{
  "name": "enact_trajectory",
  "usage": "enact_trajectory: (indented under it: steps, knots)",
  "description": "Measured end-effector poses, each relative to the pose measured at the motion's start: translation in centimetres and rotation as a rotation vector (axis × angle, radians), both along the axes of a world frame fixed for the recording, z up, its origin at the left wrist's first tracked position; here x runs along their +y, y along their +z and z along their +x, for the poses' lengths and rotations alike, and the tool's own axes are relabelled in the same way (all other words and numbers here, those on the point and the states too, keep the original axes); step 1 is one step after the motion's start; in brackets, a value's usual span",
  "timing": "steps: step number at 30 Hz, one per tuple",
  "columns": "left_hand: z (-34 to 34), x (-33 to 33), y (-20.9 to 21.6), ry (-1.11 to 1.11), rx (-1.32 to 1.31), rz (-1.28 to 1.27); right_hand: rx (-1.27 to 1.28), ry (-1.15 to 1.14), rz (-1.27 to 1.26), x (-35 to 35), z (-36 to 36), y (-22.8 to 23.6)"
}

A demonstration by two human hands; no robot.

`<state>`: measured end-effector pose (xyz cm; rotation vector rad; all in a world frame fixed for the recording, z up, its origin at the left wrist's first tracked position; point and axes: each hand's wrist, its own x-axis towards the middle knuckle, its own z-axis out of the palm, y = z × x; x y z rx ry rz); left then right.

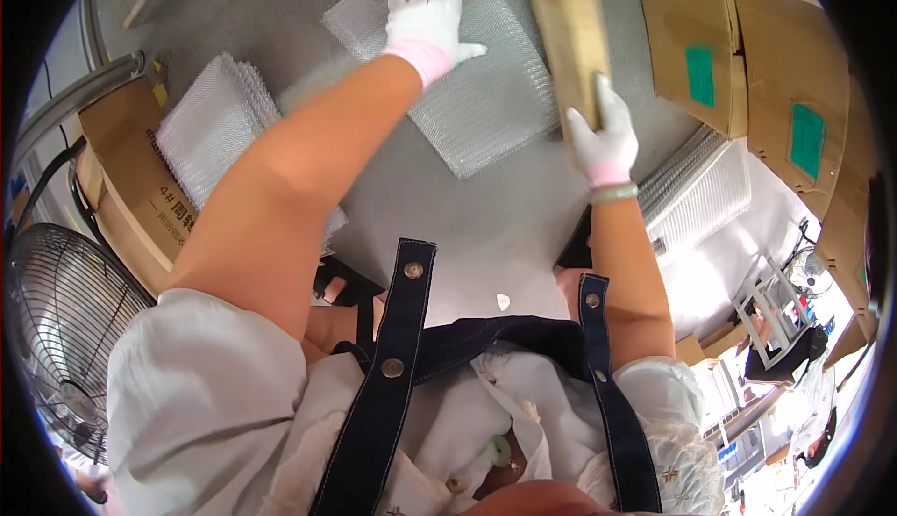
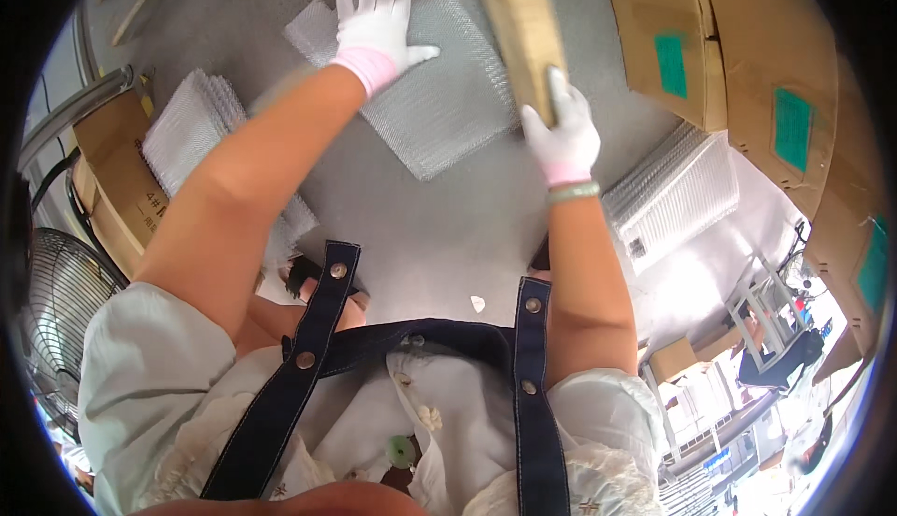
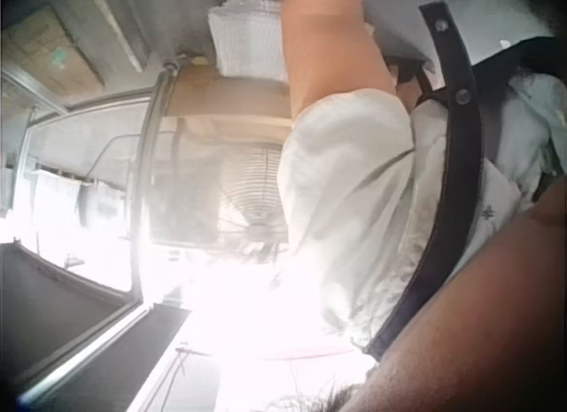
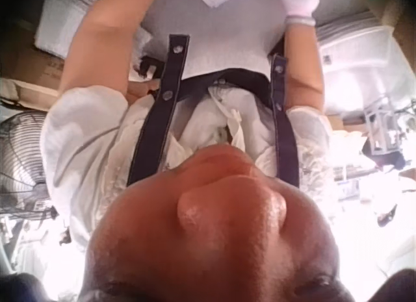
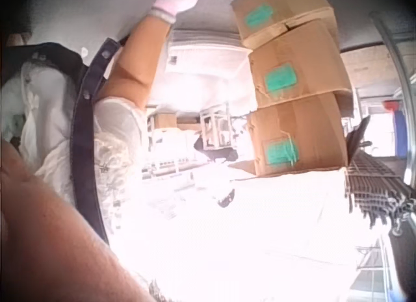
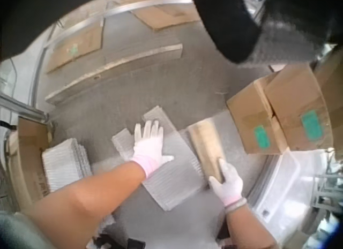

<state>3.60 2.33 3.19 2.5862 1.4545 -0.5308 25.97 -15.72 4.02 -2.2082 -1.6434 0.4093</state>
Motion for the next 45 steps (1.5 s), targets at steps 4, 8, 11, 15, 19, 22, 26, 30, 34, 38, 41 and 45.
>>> enact_trajectory:
  steps: [4,8,11,15,19,22,26,30,34,38,41,45]
  knots:
    - [0.6,-4.8,-2.1,0.4,-0.217,-0.061,0.293,-0.321,0.141,-3.5,0.0,3.1]
    - [-0.5,-7.6,-2.0,-0.38,-0.17,-0.313,0.052,-0.132,0.09,-4.4,0.7,3.6]
    - [-2.8,-7.8,-3.2,-0.96,-0.212,-0.429,-0.146,0.091,0.068,-2.8,-0.1,3.1]
    - [-3.1,-7.4,-3.5,-1.024,-0.226,-0.451,-0.161,0.215,0.027,0.1,-2.1,3.0]
    - [-2.7,-7.2,-3.3,-1.029,-0.217,-0.45,-0.167,0.273,0.05,1.5,-2.1,0.7]
    - [-2.8,-7.0,-3.4,-1.025,-0.185,-0.458,-0.269,0.223,-0.152,2.2,-0.6,-2.3]
    - [-2.9,-7.5,-3.4,-1.0,-0.204,-0.484,-0.348,0.0,-0.085,3.1,2.0,-2.8]
    - [-4.0,-8.7,-1.1,-0.715,-0.307,-0.307,-0.26,-0.043,-0.266,4.0,2.0,-2.5]
    - [-6.7,-9.4,1.0,0.434,-0.093,-0.395,-0.43,0.155,-0.016,3.0,-1.3,-0.3]
    - [-7.9,-8.6,1.1,0.581,0.102,-0.535,-0.346,0.447,-0.317,3.1,-9.3,3.3]
    - [-8.0,-8.6,2.8,0.468,0.049,-0.565,-0.35,0.596,-0.199,3.0,-13.0,3.6]
    - [-7.8,-11.8,4.2,0.251,-0.398,-0.677,-0.303,0.756,-0.423,6.5,-14.1,6.4]
